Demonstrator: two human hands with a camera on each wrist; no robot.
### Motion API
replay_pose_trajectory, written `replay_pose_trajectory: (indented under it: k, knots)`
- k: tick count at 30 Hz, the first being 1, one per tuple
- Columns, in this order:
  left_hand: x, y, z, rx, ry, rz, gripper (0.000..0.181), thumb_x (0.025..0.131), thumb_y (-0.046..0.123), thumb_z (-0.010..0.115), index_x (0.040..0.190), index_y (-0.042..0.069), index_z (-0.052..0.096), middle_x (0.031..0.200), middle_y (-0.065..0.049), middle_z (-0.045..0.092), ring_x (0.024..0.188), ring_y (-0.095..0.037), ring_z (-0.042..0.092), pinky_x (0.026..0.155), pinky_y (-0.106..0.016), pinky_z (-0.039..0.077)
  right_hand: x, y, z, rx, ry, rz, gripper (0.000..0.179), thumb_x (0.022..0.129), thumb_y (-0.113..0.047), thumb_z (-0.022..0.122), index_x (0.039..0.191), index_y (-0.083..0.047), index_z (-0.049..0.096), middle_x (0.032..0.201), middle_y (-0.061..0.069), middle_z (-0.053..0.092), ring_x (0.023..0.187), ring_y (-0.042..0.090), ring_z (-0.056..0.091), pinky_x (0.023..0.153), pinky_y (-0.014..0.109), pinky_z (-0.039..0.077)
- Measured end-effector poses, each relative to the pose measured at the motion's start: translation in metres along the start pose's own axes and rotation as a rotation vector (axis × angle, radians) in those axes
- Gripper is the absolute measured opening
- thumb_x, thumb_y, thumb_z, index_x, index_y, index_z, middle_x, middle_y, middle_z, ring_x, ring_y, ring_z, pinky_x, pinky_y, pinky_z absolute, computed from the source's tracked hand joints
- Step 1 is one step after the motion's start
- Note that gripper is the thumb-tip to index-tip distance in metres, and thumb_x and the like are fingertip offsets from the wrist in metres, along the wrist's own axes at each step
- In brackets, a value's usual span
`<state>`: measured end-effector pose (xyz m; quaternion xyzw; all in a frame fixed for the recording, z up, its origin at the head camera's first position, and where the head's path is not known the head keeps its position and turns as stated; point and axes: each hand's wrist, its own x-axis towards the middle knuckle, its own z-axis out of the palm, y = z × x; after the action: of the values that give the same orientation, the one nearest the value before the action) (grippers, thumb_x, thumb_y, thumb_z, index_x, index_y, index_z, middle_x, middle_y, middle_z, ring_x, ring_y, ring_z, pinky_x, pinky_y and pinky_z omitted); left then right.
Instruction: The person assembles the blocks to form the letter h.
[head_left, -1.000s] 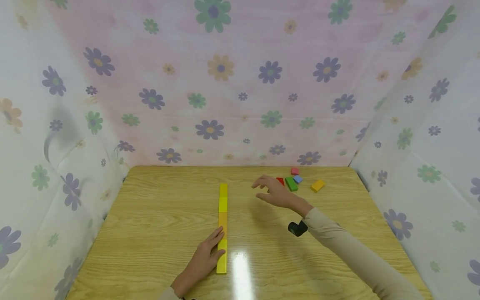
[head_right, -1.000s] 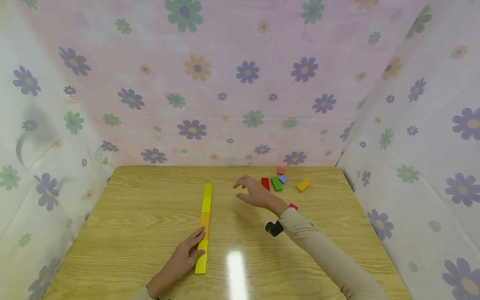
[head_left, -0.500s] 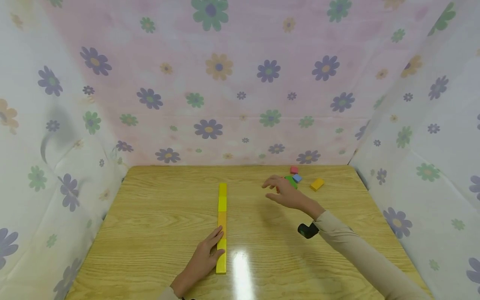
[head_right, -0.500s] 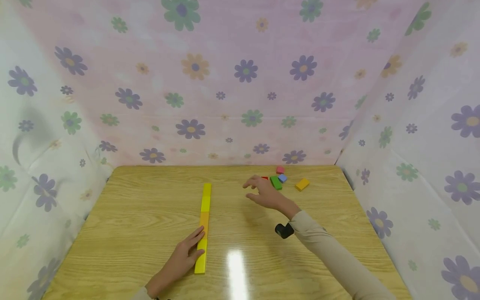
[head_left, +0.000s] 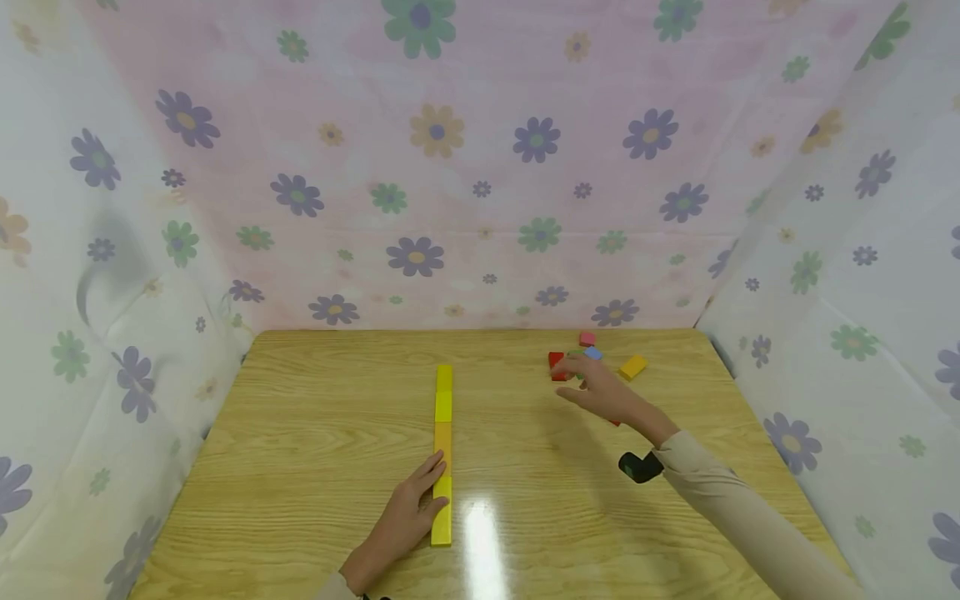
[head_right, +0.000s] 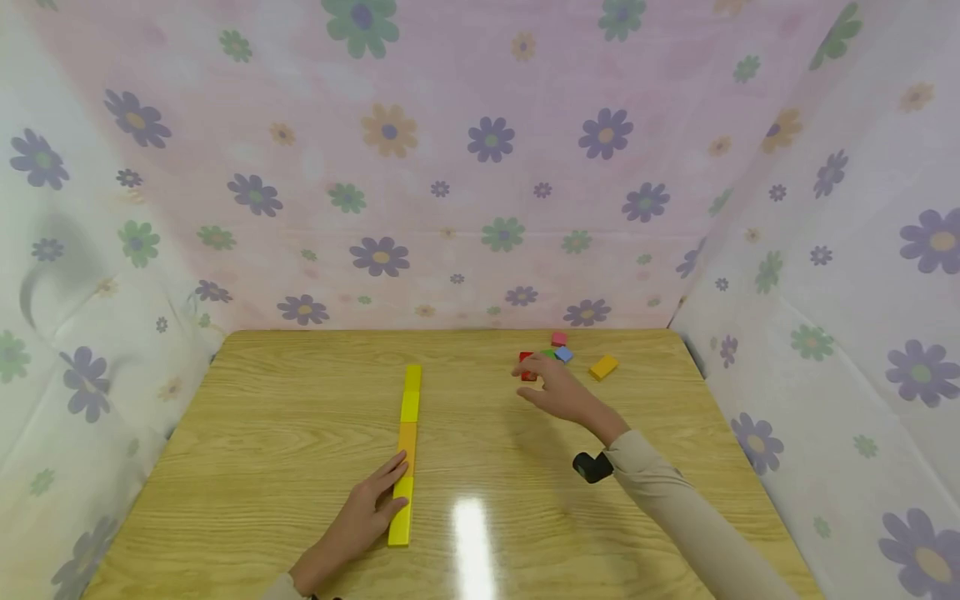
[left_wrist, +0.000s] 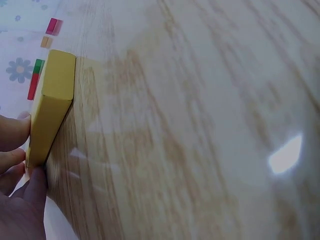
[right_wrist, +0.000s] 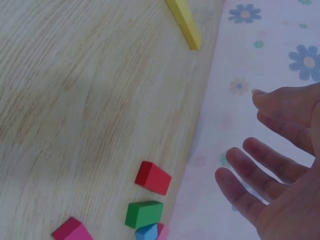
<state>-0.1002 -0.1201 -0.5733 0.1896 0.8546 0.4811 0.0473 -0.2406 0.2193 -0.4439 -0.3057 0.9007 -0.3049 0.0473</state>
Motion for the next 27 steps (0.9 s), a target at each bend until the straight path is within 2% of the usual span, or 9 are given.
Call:
replay_pose_trajectory:
  k: [1,9,15,27]
  knots:
    - [0.000,0.000,0.000,-0.001,-0.001,-0.007,0.055,0.093,0.011,0.061,0.141,-0.005,0.039,0.152,-0.012,0.028,0.137,-0.029,0.028,0.104,-0.044,0.035,-0.002,0.001,-0.001,-0.004,0.006,-0.002,0.025,0.090,-0.010,0.065,0.115,-0.007,0.063,0.111,0.012,0.059,0.098,0.031,0.055,0.071,0.038,0.051]
    - [0.000,0.000,0.000,-0.004,0.003,-0.009,0.055,0.093,0.011,0.061,0.140,-0.005,0.039,0.152,-0.012,0.028,0.137,-0.030,0.028,0.104,-0.044,0.035,-0.015,0.011,-0.004,-0.004,0.027,0.038,0.025,0.089,-0.007,0.066,0.114,-0.006,0.063,0.110,0.011,0.059,0.097,0.029,0.055,0.070,0.036,0.052]
    - [0.000,-0.001,0.001,-0.009,0.006,-0.016,0.055,0.092,0.011,0.062,0.140,-0.005,0.040,0.152,-0.011,0.028,0.137,-0.029,0.028,0.104,-0.044,0.035,-0.022,0.017,-0.004,0.022,0.040,0.039,0.025,0.089,-0.004,0.065,0.114,-0.002,0.063,0.112,0.017,0.059,0.097,0.033,0.056,0.068,0.036,0.054]
    - [0.000,0.000,0.000,-0.008,-0.002,-0.025,0.055,0.093,0.012,0.061,0.141,-0.005,0.039,0.152,-0.010,0.028,0.137,-0.029,0.028,0.104,-0.045,0.035,-0.029,0.031,-0.012,0.020,0.052,0.094,0.025,0.090,-0.007,0.064,0.114,-0.001,0.063,0.115,0.019,0.057,0.099,0.037,0.056,0.072,0.041,0.054]
